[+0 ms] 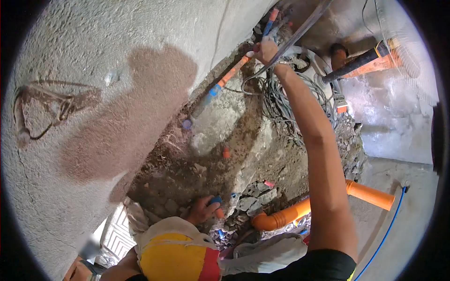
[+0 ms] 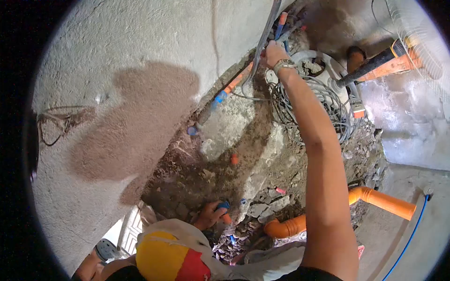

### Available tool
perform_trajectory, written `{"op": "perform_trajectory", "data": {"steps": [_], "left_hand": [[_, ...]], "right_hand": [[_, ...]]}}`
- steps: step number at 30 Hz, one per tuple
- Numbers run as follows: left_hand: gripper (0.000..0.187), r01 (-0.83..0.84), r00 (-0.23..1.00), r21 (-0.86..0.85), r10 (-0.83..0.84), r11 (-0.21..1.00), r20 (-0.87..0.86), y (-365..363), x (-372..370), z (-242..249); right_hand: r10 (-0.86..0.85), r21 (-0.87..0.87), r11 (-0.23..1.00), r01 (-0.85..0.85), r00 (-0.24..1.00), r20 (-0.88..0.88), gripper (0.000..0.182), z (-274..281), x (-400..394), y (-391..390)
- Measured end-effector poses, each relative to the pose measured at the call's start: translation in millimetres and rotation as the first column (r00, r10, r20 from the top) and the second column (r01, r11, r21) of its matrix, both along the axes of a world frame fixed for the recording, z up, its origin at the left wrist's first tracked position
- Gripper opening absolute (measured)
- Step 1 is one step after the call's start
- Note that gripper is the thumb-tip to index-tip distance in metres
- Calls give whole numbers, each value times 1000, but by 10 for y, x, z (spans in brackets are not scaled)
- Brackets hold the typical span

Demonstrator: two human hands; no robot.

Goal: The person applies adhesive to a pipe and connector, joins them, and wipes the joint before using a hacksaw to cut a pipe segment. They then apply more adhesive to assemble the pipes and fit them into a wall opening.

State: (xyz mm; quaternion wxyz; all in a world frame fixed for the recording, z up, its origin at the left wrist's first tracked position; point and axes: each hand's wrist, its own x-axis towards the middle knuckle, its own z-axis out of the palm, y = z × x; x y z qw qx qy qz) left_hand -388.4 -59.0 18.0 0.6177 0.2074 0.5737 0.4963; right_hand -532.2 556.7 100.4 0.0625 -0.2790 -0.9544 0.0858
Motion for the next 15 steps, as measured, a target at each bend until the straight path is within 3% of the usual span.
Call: {"op": "perform_trajectory", "data": {"steps": [2,3,8,10,15], "left_hand": [[33,-20,999,3,20,1000,31,-52,72,-159],[33,-35,998,8,34,999,56,-43,65,-132],[32,59,996,-49,-55,997,70,-2,-81,37],[33,60,996,-93,-52,994,78,-41,-72,57],[30,47,991,-77,-37,996,126,-20,-45,6]], "right_hand": [[241,140,963,-230,968,-69,22,98,-4,13],[320,140,926,-350,927,197,28,265,-12,-57],[227,235,923,-306,923,311,20,244,-88,-43],[236,189,926,-326,892,385,30,320,-64,-52],[164,220,942,-253,920,357,25,427,-109,-127]]}}
